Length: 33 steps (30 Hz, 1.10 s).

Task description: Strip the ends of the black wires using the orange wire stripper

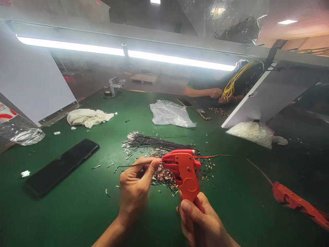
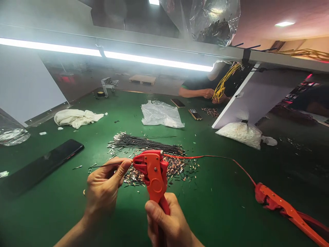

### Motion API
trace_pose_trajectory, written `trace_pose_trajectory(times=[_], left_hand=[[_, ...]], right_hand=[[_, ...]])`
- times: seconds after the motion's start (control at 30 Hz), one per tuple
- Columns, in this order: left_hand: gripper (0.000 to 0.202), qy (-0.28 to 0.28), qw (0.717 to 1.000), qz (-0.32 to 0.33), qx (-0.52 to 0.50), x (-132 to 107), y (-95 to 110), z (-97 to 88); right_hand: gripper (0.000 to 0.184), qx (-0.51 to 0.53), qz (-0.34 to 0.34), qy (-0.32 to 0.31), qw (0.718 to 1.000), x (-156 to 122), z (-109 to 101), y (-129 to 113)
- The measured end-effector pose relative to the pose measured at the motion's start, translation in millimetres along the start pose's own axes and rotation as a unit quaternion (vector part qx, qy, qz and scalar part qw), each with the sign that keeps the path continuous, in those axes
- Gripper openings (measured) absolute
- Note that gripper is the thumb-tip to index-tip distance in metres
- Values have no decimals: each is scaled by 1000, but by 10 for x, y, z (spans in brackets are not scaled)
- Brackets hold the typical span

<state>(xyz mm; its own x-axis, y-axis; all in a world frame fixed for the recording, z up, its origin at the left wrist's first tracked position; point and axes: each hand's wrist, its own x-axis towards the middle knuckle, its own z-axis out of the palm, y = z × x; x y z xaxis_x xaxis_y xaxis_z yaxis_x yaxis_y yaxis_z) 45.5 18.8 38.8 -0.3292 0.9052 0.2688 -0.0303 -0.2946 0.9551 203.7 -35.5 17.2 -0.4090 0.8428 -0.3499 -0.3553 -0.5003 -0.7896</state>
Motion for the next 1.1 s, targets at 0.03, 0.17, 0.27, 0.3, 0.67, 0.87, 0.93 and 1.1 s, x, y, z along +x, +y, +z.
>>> trace_pose_trajectory(times=[0.03,0.17,0.27,0.3,0.67,0.87,0.93,1.1], left_hand=[[4,-3,1000,-8,-6,-8,3,-1],[6,-1,1000,-12,-19,-21,2,-10],[8,23,999,-12,-32,-3,-2,-15],[9,35,999,-14,-35,5,-1,-16],[9,79,995,16,51,15,79,-65],[11,113,986,46,115,89,103,-132],[12,112,984,47,128,113,154,-142],[13,52,978,81,185,178,303,-220]], right_hand=[[49,-3,-6,-17,1000,14,-18,8],[43,12,-64,-93,993,80,-60,59],[43,33,-72,-129,988,108,-54,86],[43,42,-73,-133,987,111,-51,85],[40,-248,-138,28,959,77,-187,-299],[23,-680,-189,134,696,95,-295,-396],[25,-742,-224,136,617,101,-276,-374],[42,-817,-253,104,507,-8,-53,-214]])
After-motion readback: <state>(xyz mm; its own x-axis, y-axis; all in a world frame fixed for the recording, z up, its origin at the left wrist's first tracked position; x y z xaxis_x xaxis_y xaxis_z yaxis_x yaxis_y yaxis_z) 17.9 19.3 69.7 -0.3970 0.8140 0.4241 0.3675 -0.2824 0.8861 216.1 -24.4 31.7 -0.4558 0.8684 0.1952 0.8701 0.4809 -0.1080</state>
